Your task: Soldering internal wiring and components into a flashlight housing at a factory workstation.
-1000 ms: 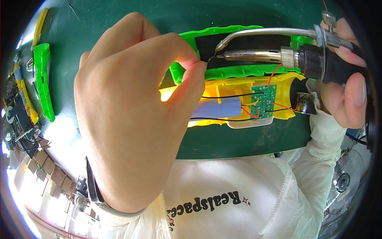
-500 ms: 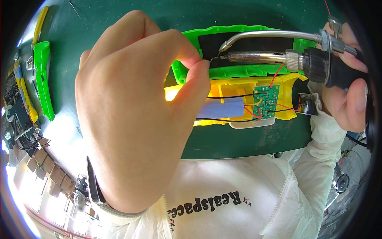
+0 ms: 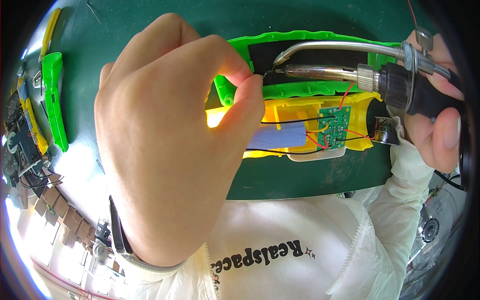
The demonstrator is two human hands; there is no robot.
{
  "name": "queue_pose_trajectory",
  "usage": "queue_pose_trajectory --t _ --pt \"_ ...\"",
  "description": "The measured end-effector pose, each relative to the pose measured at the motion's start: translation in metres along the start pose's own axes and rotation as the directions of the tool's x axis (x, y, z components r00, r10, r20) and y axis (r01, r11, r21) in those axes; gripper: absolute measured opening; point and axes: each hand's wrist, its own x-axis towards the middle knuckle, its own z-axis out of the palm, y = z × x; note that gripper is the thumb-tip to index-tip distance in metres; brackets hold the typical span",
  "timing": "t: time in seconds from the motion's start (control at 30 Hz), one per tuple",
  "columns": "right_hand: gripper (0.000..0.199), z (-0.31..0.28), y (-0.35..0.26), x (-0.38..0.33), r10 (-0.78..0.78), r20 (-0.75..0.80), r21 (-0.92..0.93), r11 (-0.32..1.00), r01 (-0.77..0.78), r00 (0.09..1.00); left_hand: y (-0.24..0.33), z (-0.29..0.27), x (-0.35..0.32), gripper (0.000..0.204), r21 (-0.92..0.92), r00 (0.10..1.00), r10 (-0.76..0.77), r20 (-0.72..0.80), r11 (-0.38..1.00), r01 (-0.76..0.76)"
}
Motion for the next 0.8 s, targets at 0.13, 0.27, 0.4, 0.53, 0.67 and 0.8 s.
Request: queue_pose_trajectory --t 0.13,0.27,0.4,0.53,0.67,0.8 --pt "0.051 0.033 -0.019 -0.006 0.404 -0.336 0.524 0.831 -0.188 0.851 0.003 0.003 0.002 0.011 -0.012 1.000 0.006 0.010 1.000 -0.006" --pt "0.049 0.038 -0.029 0.019 0.372 -0.162 0.189 0.921 -0.341 0.914 0.012 -0.010 0.003 0.011 -0.289 0.997 0.072 0.042 0.956 -0.057" --pt "0.048 0.035 -0.037 0.035 0.388 -0.092 0.115 0.919 -0.377 0.917 0.006 -0.001 0.000 0.011 -0.169 1.000 0.009 0.016 0.986 -0.006" --pt "0.047 0.042 -0.037 0.041 0.362 -0.185 0.046 0.932 -0.360 0.914 0.004 0.001 0.000 0.011 -0.051 0.999 -0.035 -0.011 0.998 0.034" --pt "0.045 0.058 -0.036 0.034 0.330 -0.280 -0.026 0.936 -0.351 0.901 0.014 -0.010 0.004 0.010 -0.260 0.998 0.054 0.017 0.964 -0.047" --pt "0.044 0.057 -0.035 0.037 0.320 -0.263 0.003 0.944 -0.331 0.910 0.019 -0.009 0.007 0.010 0.190 0.983 -0.146 0.109 0.974 0.124"
